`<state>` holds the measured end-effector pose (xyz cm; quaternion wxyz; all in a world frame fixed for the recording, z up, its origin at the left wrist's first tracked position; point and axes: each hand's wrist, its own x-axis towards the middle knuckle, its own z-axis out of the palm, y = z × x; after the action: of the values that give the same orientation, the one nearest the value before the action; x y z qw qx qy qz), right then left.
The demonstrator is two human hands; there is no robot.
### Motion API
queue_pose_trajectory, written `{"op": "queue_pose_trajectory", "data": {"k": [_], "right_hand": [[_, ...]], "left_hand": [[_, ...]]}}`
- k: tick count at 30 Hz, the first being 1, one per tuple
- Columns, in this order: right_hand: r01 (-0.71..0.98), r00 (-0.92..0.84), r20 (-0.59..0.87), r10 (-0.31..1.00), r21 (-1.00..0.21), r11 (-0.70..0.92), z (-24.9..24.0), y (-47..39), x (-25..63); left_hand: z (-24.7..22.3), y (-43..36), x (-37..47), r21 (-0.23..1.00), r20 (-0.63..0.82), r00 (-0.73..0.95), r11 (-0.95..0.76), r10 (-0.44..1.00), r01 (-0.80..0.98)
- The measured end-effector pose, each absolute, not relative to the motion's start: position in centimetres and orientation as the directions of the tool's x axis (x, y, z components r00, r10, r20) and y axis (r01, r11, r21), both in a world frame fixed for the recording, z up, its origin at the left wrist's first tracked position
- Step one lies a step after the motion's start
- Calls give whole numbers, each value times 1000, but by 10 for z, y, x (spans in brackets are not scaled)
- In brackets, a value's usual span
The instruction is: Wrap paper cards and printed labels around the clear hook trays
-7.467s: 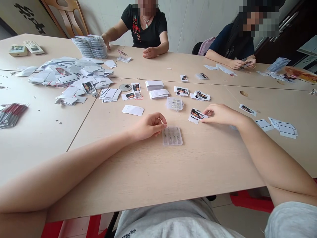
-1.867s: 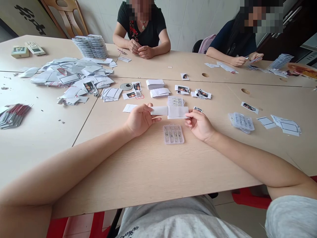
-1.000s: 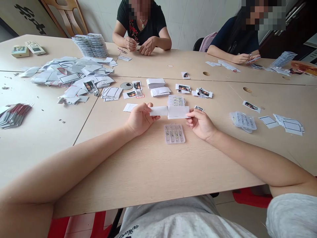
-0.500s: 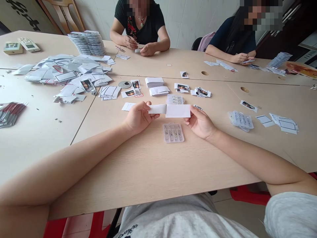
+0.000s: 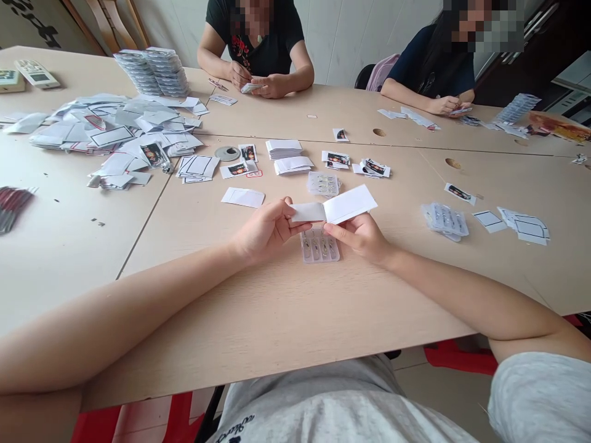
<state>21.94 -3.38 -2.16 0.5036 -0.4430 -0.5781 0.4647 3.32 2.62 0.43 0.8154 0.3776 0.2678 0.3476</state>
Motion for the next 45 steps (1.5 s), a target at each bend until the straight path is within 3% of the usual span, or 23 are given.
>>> {"op": "queue_pose_trajectory", "data": {"k": [11,28,37,45], "right_hand": [[58,-103,134,986,-988,141,-22,-32,225],[-102,-142,111,984,-990,97,-26,-28,232],[-164,-51,27,998,-986,18,-24,-28,231],[-458,125,-69,990,-889,-4,-21,-10,238]], "left_hand": [[0,35,30,770,-215,667,544,713,-334],[1,38,28,732,-244,682,592,689,-337],[1,44,24,757,-198,680,551,706,-351],[-1,46,25,804,-168,650,485,741,-344]]}}
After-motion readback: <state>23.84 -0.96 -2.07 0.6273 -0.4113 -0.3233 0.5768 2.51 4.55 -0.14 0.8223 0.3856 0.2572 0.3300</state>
